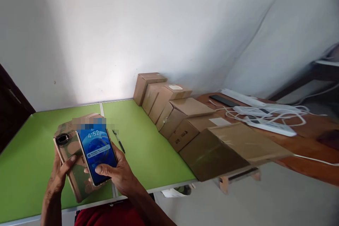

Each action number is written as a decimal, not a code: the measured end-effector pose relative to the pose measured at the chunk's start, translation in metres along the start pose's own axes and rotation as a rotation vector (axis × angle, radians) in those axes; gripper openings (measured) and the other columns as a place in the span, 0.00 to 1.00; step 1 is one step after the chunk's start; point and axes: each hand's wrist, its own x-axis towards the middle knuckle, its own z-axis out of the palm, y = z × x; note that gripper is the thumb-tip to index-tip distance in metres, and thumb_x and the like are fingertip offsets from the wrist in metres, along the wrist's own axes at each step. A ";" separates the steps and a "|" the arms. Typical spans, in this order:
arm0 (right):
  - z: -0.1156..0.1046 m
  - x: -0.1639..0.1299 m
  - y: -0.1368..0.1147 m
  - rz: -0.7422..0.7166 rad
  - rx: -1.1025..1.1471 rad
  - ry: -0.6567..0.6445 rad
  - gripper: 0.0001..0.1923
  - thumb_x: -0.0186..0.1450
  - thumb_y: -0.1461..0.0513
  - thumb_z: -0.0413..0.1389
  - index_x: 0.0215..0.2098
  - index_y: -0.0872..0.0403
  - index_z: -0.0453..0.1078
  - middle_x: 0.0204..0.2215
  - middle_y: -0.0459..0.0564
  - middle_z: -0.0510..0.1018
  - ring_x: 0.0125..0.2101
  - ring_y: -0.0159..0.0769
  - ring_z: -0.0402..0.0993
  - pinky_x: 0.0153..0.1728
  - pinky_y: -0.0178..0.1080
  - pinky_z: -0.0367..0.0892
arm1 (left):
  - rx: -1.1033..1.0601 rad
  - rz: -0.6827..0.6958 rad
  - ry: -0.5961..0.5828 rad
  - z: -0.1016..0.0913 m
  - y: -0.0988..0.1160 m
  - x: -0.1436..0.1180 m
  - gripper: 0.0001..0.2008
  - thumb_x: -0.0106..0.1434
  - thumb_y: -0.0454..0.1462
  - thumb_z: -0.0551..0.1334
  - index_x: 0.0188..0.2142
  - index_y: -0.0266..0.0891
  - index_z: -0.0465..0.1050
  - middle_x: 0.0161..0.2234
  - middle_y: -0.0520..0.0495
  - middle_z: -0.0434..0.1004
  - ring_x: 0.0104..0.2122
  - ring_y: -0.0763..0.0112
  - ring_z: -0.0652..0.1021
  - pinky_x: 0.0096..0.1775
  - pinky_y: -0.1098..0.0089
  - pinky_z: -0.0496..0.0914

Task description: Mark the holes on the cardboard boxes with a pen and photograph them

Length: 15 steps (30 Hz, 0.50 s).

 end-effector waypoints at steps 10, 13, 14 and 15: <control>-0.066 -0.013 -0.020 -0.160 -0.077 0.343 0.37 0.57 0.47 0.80 0.57 0.48 0.74 0.42 0.49 0.88 0.35 0.47 0.89 0.34 0.46 0.86 | -0.014 -0.077 -0.026 -0.015 -0.011 0.026 0.48 0.49 0.59 0.76 0.65 0.38 0.79 0.58 0.35 0.87 0.57 0.31 0.83 0.51 0.45 0.85; -0.103 -0.012 -0.022 -0.188 -0.165 0.509 0.36 0.56 0.43 0.78 0.53 0.51 0.75 0.42 0.51 0.88 0.35 0.48 0.89 0.34 0.45 0.85 | -0.032 -0.077 -0.033 -0.015 -0.010 0.028 0.46 0.49 0.59 0.77 0.63 0.38 0.81 0.58 0.36 0.87 0.58 0.30 0.83 0.50 0.45 0.86; -0.117 -0.011 -0.022 -0.183 -0.208 0.567 0.36 0.54 0.42 0.78 0.51 0.52 0.75 0.42 0.52 0.88 0.35 0.48 0.89 0.35 0.45 0.84 | -0.041 -0.064 -0.029 -0.013 -0.009 0.026 0.45 0.51 0.58 0.76 0.63 0.38 0.81 0.59 0.36 0.86 0.59 0.31 0.83 0.52 0.45 0.86; -0.130 -0.009 -0.022 -0.171 -0.253 0.621 0.37 0.52 0.41 0.79 0.49 0.53 0.76 0.40 0.52 0.88 0.34 0.48 0.89 0.35 0.45 0.84 | -0.047 -0.053 -0.024 -0.011 -0.007 0.023 0.43 0.54 0.58 0.76 0.63 0.38 0.81 0.60 0.36 0.86 0.60 0.32 0.82 0.53 0.46 0.85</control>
